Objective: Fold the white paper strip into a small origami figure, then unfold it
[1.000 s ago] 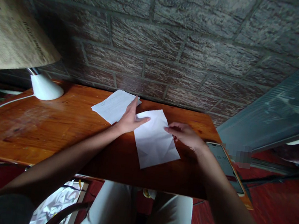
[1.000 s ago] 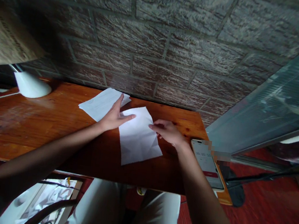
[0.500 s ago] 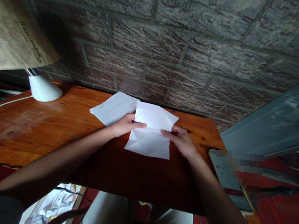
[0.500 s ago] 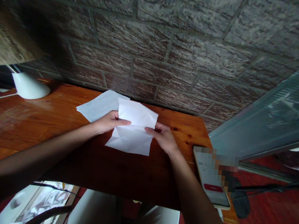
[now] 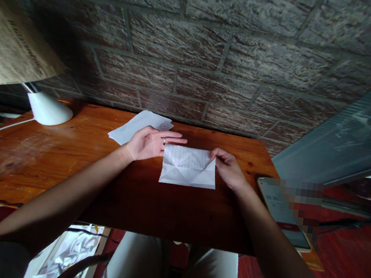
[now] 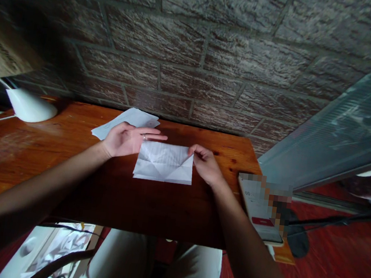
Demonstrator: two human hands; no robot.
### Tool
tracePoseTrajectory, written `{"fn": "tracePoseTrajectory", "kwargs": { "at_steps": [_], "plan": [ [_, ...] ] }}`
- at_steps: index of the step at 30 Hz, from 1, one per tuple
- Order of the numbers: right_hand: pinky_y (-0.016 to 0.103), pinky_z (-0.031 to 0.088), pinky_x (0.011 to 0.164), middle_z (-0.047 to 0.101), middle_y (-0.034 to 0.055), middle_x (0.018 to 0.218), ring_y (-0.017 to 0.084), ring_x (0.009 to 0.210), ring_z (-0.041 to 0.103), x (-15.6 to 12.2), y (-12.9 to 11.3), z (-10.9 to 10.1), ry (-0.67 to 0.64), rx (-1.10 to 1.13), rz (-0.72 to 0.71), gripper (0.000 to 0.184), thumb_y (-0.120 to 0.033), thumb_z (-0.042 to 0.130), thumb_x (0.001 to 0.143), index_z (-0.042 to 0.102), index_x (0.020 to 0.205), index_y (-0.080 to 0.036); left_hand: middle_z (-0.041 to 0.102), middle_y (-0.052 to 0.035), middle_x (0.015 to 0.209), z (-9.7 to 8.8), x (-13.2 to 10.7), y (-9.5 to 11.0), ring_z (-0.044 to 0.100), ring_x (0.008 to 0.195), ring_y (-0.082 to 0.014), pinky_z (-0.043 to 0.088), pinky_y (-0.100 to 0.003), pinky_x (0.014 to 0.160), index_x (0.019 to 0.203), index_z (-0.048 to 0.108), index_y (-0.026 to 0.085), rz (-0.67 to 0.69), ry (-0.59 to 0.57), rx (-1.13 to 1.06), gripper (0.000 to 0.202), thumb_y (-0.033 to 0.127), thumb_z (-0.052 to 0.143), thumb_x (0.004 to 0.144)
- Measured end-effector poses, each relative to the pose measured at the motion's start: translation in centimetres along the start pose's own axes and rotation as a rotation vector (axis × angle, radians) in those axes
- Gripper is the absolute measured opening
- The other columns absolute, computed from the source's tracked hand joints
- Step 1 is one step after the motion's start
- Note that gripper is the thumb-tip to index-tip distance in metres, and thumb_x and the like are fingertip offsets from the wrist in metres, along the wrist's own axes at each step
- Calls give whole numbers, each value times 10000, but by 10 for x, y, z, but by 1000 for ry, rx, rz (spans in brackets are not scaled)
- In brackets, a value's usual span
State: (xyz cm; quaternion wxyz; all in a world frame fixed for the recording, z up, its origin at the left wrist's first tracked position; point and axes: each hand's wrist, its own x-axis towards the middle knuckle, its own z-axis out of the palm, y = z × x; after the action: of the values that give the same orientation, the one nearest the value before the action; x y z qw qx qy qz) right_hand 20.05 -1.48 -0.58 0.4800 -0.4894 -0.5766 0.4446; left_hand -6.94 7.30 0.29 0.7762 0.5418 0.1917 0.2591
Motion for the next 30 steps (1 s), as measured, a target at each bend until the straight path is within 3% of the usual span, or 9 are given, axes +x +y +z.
{"fn": "tracePoseTrajectory", "kwargs": {
  "at_steps": [2,5,8,10,12,15,18,24,30],
  "plan": [
    [234,361,578,508,-38,640,108,592,444,-2,0,2,-59,-35,-6,237,-393,625,786,535,674,-205,685,-137,1271,2,3,-6,624,1186,-344,501,-488,958,1173,713,204,-124,61,123,555,605,510,848],
    [253,412,607,578,-23,703,128,630,511,-3,-1,8,-70,-53,9,264,-476,616,816,596,773,-216,776,-89,1020,9,6,-17,707,909,-250,545,-346,819,986,776,203,-208,72,390,387,496,749,735],
    [296,480,686,673,12,880,169,755,614,-2,-2,12,48,-39,68,420,-591,514,876,624,1108,-259,783,-72,903,13,7,-20,696,757,-199,541,-303,742,908,786,177,-187,37,385,315,425,792,713],
    [323,510,733,703,37,951,191,820,655,-1,-2,13,71,14,121,531,-650,458,887,595,1223,-264,780,-85,899,13,6,-19,694,732,-187,538,-296,733,917,784,156,-169,51,330,312,401,792,723],
    [332,524,757,724,51,987,201,841,675,-1,-1,13,2,81,147,552,-647,562,837,618,1210,-245,777,-93,894,11,6,-18,692,721,-183,537,-293,724,925,783,146,-157,68,323,316,393,790,729],
    [309,529,743,745,41,980,182,797,682,-3,1,14,-88,140,153,466,-512,766,726,686,1079,-219,774,-90,888,8,6,-19,688,721,-184,539,-291,709,925,781,147,-151,43,364,307,378,797,723],
    [299,530,717,761,27,929,163,741,682,-4,2,15,-56,176,165,333,-453,781,734,717,947,-205,772,-85,892,9,6,-21,687,731,-179,539,-290,710,943,777,149,-166,42,366,308,377,788,737],
    [346,550,802,774,36,931,190,815,707,0,3,17,64,206,102,323,-427,797,719,717,940,-205,742,-33,768,13,12,-20,664,675,-142,530,-258,677,851,752,147,71,336,219,307,436,780,749],
    [382,540,897,777,46,980,206,886,717,-3,3,19,29,198,123,369,-401,817,701,734,1004,-209,701,-12,659,11,17,-23,620,573,-112,503,-233,595,729,695,144,173,456,76,374,512,757,754]
  ]
}}
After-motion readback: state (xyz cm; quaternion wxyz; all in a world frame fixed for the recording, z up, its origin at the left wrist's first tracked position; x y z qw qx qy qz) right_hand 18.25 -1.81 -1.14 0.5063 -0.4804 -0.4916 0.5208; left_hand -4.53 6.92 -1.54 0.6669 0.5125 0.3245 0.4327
